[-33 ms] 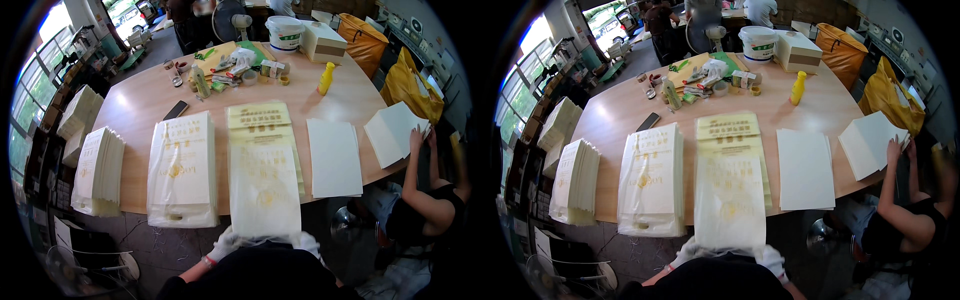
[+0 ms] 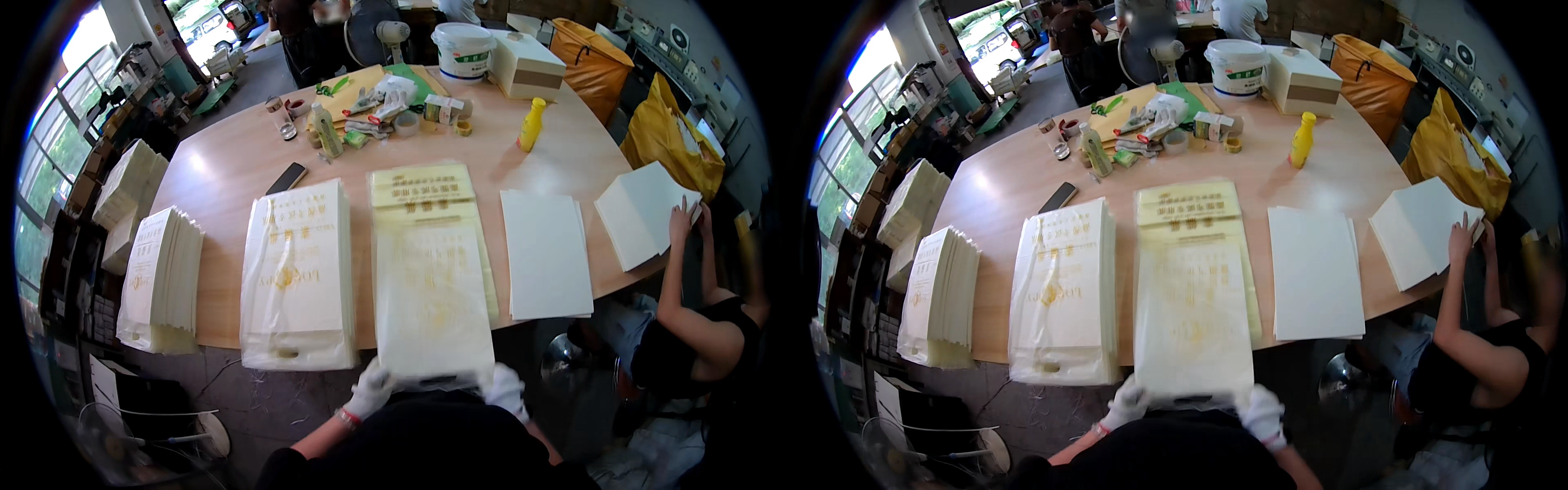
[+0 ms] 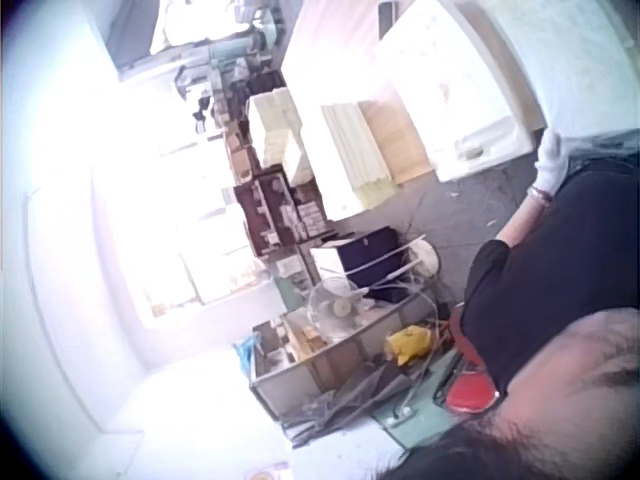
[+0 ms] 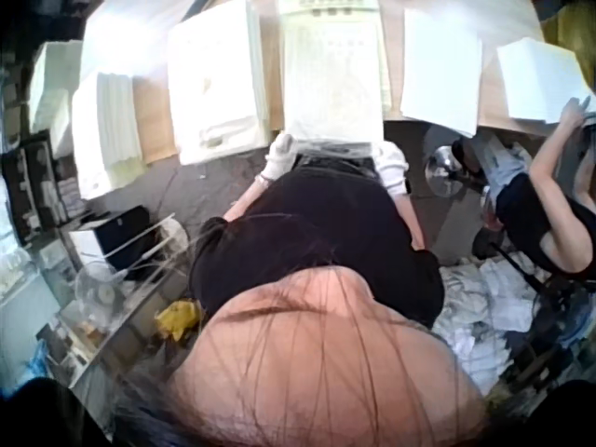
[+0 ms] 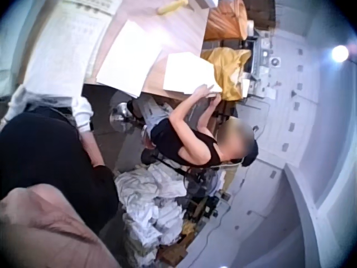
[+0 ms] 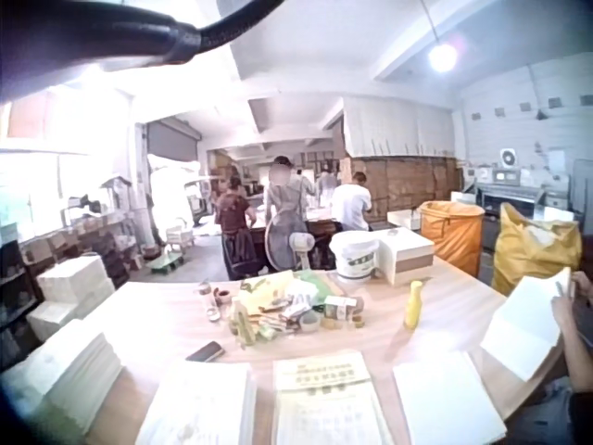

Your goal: The person places white book-like items into yellow plastic bags at a table. They repeatedly pick up a book, insert it into a bag, and set the bag down. Other people are visible in the background working at other tables.

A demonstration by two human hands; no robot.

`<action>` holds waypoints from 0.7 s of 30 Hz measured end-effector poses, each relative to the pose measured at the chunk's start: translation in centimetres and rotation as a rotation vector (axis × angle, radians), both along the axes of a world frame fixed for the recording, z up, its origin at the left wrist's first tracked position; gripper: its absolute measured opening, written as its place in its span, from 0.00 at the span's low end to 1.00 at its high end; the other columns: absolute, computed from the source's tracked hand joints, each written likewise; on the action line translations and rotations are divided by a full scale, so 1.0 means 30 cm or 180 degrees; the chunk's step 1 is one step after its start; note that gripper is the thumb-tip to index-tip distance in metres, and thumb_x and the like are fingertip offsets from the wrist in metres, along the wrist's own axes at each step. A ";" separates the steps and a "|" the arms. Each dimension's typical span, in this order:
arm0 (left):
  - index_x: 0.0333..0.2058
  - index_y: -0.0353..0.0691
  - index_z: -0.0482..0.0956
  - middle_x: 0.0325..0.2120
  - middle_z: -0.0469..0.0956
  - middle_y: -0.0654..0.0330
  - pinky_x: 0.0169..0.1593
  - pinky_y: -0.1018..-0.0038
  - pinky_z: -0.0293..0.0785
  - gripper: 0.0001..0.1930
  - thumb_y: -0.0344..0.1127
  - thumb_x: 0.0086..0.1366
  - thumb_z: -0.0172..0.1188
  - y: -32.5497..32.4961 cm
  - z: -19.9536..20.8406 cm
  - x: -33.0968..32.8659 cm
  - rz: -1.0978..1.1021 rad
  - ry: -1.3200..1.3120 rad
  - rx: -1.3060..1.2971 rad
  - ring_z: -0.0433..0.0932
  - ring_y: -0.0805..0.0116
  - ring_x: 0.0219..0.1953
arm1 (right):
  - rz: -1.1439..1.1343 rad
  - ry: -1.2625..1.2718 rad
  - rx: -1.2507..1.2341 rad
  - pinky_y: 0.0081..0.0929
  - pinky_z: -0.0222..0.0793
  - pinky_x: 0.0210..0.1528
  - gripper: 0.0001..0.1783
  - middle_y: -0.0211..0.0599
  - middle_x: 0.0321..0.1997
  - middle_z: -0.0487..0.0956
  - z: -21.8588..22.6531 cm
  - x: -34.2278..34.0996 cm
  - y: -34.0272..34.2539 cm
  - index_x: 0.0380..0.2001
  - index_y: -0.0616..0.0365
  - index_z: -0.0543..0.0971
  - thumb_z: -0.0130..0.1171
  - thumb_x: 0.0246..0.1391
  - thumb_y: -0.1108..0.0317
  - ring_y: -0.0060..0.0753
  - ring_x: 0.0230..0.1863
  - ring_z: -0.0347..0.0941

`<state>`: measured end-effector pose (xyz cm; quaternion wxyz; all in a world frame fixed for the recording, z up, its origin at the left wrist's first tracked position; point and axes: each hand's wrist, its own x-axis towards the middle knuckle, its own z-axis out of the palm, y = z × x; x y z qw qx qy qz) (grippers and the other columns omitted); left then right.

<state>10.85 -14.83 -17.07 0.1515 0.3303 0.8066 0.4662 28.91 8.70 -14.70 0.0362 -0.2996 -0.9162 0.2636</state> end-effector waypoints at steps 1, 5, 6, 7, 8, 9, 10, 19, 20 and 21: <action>0.28 0.36 0.69 0.26 0.72 0.50 0.30 0.66 0.70 0.03 0.24 0.53 0.52 0.018 -0.012 -0.022 0.0306 -0.0164 -0.0197 0.74 0.52 0.28 | 0.0127 0.0256 -0.0256 0.45 0.65 0.27 0.14 0.49 0.24 0.74 -0.130 -0.025 0.079 0.20 0.57 0.74 0.52 0.48 0.58 0.54 0.26 0.70; 0.22 0.36 0.66 0.21 0.69 0.54 0.31 0.69 0.68 0.06 0.19 0.46 0.48 -0.009 0.085 -0.046 0.0234 -0.0076 0.0073 0.71 0.58 0.26 | 0.0457 -0.0018 -0.1028 0.46 0.67 0.35 0.16 0.50 0.28 0.75 -0.003 0.065 0.105 0.21 0.57 0.75 0.51 0.47 0.54 0.53 0.32 0.72; 0.21 0.37 0.66 0.20 0.68 0.56 0.32 0.71 0.68 0.06 0.18 0.44 0.48 0.017 0.103 -0.061 0.0060 0.0283 0.0568 0.71 0.60 0.27 | 0.0690 -0.0454 -0.0664 0.44 0.68 0.36 0.16 0.49 0.29 0.76 -0.186 0.075 0.180 0.24 0.57 0.76 0.50 0.49 0.54 0.52 0.34 0.73; 0.21 0.37 0.66 0.20 0.68 0.57 0.32 0.73 0.67 0.06 0.19 0.44 0.48 0.037 0.155 -0.066 -0.0028 0.0291 0.0711 0.70 0.61 0.27 | -0.0474 0.0273 -0.2963 0.39 0.69 0.37 0.15 0.46 0.30 0.77 -0.176 0.043 0.172 0.30 0.57 0.76 0.49 0.50 0.56 0.48 0.35 0.74; 0.21 0.37 0.66 0.21 0.68 0.57 0.31 0.73 0.67 0.06 0.19 0.44 0.48 0.077 0.212 -0.077 -0.0027 0.0317 0.0638 0.70 0.61 0.26 | -0.2080 0.1490 -0.4785 0.35 0.71 0.39 0.16 0.42 0.32 0.78 -0.163 -0.005 0.187 0.36 0.58 0.76 0.49 0.52 0.58 0.45 0.36 0.75; 0.20 0.38 0.65 0.22 0.68 0.57 0.30 0.73 0.66 0.06 0.19 0.44 0.49 0.108 0.284 -0.083 -0.0062 0.0286 0.0534 0.69 0.62 0.26 | -0.1705 0.2333 -0.5303 0.28 0.71 0.38 0.16 0.37 0.36 0.77 -0.153 -0.049 0.152 0.43 0.60 0.73 0.49 0.53 0.62 0.34 0.36 0.74; 0.20 0.38 0.65 0.23 0.68 0.57 0.29 0.73 0.66 0.06 0.19 0.44 0.49 0.108 0.325 -0.097 -0.0099 0.0582 0.0581 0.69 0.62 0.26 | -0.1542 0.2050 -0.5023 0.26 0.71 0.38 0.16 0.36 0.38 0.76 -0.133 -0.127 0.099 0.44 0.60 0.72 0.50 0.53 0.64 0.30 0.37 0.73; 0.20 0.43 0.62 0.20 0.61 0.67 0.32 0.76 0.67 0.08 0.29 0.58 0.40 -0.232 0.373 -0.352 0.2269 0.0432 0.2707 0.62 0.76 0.24 | 0.1179 0.0766 -0.3925 0.25 0.74 0.34 0.17 0.37 0.33 0.73 0.040 -0.666 -0.272 0.44 0.64 0.69 0.48 0.55 0.64 0.26 0.30 0.72; 0.20 0.44 0.63 0.21 0.61 0.67 0.32 0.77 0.67 0.07 0.27 0.56 0.40 -0.327 0.291 -0.417 0.2507 0.0137 0.2472 0.62 0.77 0.25 | 0.1358 0.0648 -0.5050 0.24 0.75 0.28 0.17 0.35 0.26 0.71 0.036 -0.695 -0.334 0.43 0.64 0.69 0.49 0.56 0.62 0.25 0.22 0.70; 0.21 0.44 0.63 0.21 0.61 0.68 0.32 0.78 0.66 0.07 0.25 0.54 0.40 -0.417 0.204 -0.472 0.2753 -0.0159 0.2229 0.62 0.78 0.25 | 0.1045 0.0195 -0.4970 0.26 0.74 0.27 0.19 0.31 0.21 0.68 0.050 -0.712 -0.393 0.44 0.63 0.69 0.49 0.56 0.59 0.24 0.20 0.68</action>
